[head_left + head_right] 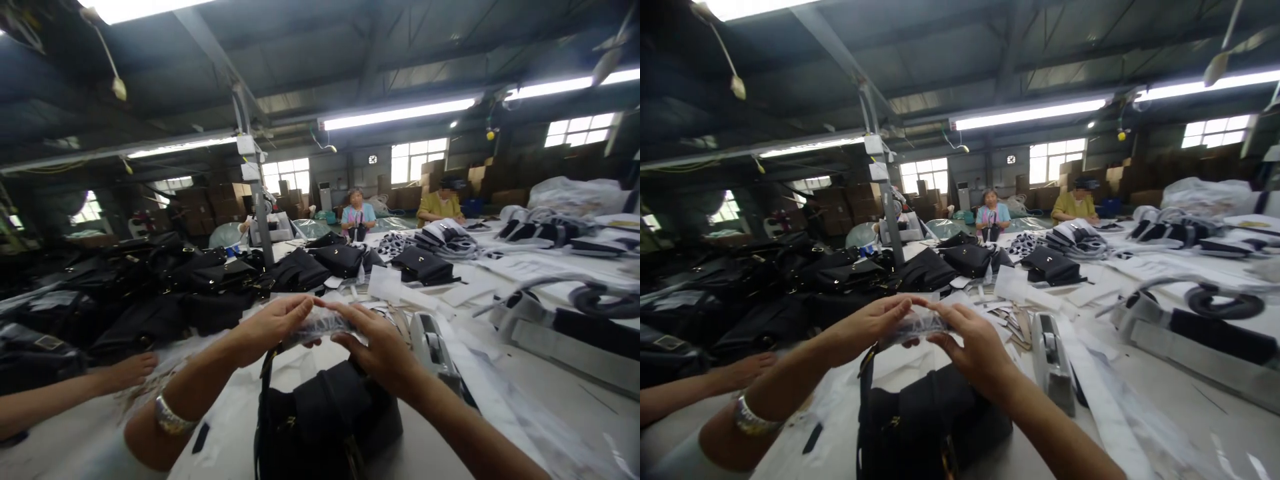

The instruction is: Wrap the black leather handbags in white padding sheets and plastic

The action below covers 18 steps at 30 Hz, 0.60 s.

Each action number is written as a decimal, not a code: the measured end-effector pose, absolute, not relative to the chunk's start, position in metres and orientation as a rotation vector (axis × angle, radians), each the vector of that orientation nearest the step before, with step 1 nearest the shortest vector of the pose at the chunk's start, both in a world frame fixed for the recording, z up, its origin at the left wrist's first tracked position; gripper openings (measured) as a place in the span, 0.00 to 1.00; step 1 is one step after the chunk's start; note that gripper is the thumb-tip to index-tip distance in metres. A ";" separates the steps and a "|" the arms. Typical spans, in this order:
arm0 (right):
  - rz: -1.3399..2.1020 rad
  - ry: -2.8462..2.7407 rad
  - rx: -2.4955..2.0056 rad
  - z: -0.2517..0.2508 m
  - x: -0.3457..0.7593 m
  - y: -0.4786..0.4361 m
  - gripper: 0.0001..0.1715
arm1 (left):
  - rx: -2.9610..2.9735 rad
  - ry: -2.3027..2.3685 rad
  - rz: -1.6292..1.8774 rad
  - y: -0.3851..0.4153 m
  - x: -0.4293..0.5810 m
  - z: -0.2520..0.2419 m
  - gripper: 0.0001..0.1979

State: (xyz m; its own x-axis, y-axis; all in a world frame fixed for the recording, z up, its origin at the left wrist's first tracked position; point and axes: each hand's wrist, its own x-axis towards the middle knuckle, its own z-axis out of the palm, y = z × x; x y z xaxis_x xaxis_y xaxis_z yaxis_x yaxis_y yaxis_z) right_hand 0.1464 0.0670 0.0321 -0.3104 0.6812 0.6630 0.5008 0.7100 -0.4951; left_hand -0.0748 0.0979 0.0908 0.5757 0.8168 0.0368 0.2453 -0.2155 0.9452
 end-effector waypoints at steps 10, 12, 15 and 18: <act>0.228 -2.238 -0.863 0.062 0.152 0.081 0.22 | 1.625 0.919 0.719 0.069 -0.129 0.041 0.19; 0.130 -2.351 -0.822 0.070 0.143 0.080 0.30 | 1.582 0.857 0.805 0.067 -0.127 0.033 0.17; 0.010 -2.511 -0.735 0.080 0.127 0.080 0.32 | 1.510 0.804 0.872 0.065 -0.121 0.025 0.19; 0.003 -2.663 -0.714 0.088 0.114 0.080 0.22 | 1.464 0.786 0.933 0.063 -0.116 0.018 0.25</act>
